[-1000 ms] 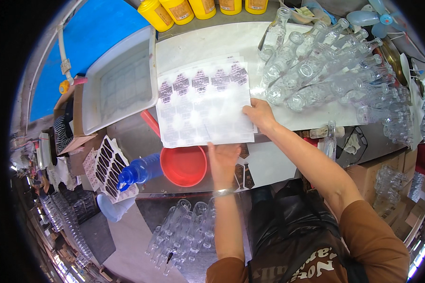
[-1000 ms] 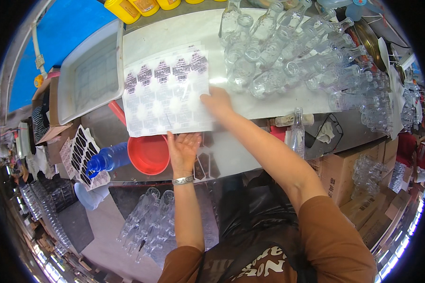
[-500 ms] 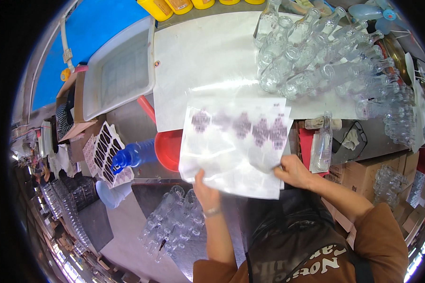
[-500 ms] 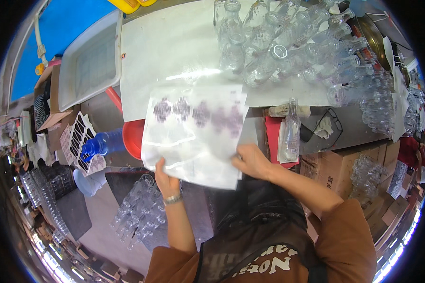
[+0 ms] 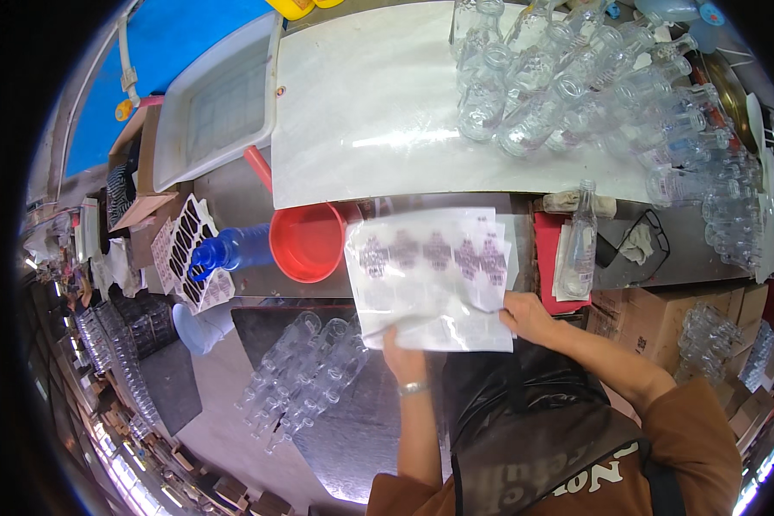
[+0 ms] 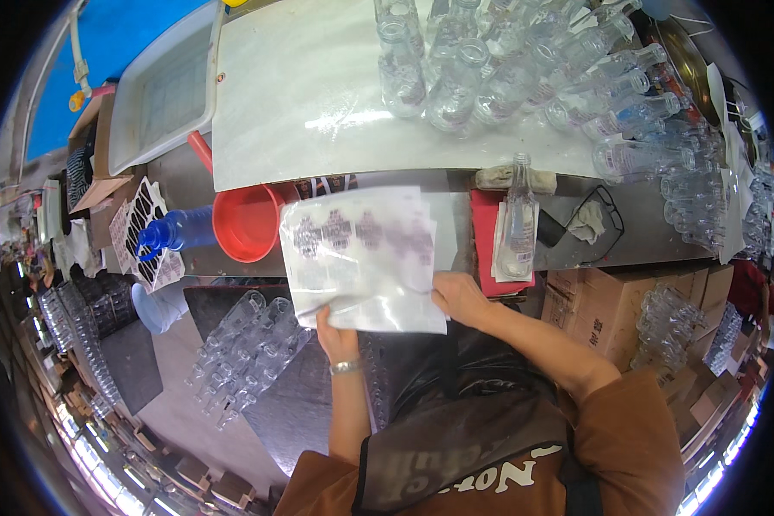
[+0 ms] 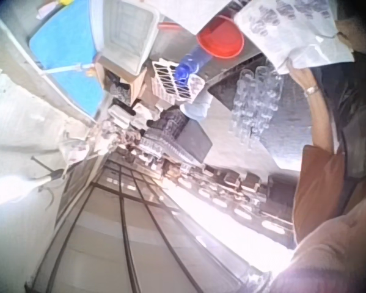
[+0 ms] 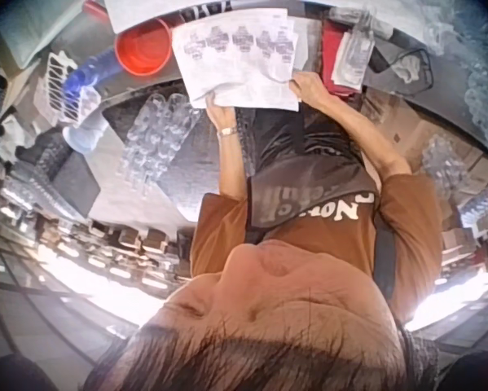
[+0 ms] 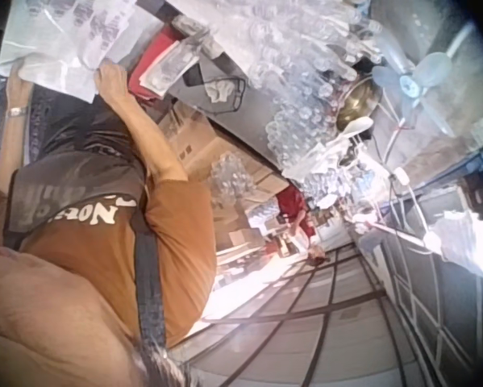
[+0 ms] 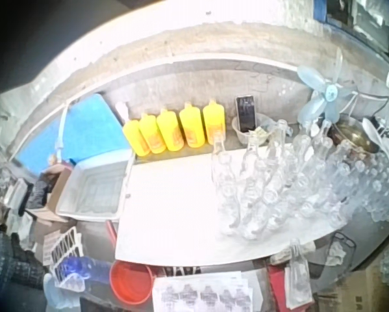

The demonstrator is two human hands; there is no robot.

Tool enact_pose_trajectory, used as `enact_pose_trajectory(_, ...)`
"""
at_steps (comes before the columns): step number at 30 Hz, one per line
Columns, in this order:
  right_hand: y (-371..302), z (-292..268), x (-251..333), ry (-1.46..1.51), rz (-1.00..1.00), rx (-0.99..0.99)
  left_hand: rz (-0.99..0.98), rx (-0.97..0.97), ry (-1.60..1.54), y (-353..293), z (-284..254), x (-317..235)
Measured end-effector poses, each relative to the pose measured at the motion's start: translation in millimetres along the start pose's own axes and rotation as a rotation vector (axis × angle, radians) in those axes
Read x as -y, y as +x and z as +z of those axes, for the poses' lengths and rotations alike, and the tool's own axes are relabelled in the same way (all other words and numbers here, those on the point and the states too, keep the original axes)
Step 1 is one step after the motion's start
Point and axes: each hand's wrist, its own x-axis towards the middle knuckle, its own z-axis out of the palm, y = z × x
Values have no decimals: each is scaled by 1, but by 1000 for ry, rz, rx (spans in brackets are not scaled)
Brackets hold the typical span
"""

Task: The person repeatedly picks up clear plastic bottles, applies labels to them, and places them on a table. They handle the bottles one at a time, aligning and smoothing the labels before setting each bottle down.

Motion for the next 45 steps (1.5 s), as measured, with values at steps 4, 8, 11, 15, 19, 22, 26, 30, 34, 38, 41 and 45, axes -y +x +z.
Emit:
enact_pose_trajectory(4,33,-7,-19,-31,11,-98,4,8,-130,33,41,4)
enact_pose_trajectory(8,54,-6,-28,-57,129,-157,19,23,-107,53,50,8)
enact_pose_trajectory(11,60,-7,-31,-147,231,-145,112,55,39,63,38,10)
enact_pose_trajectory(15,40,-32,-6,-210,322,-152,205,47,264,41,37,-31)
enact_pose_trajectory(19,-7,-94,45,-89,342,-135,319,33,369,8,32,-89)
enact_pose_trajectory(22,-62,-151,56,-130,251,-169,509,59,487,-13,70,-99)
enact_pose_trajectory(26,-161,-205,36,-314,440,-372,454,462,532,-73,169,-122)
enact_pose_trajectory(30,-263,-306,-27,-342,528,-839,553,640,642,-157,256,-99)
enact_pose_trajectory(34,-359,-431,-116,-689,777,-1190,559,760,787,-223,306,-61)
enact_pose_trajectory(38,-423,-532,-198,-688,948,-1378,515,922,815,-295,363,-27)
enact_pose_trajectory(41,-469,-572,-267,-349,982,-1664,521,1027,744,-363,431,-2)
enact_pose_trajectory(45,-490,-621,-321,-34,978,-1726,451,1228,828,-439,528,15)
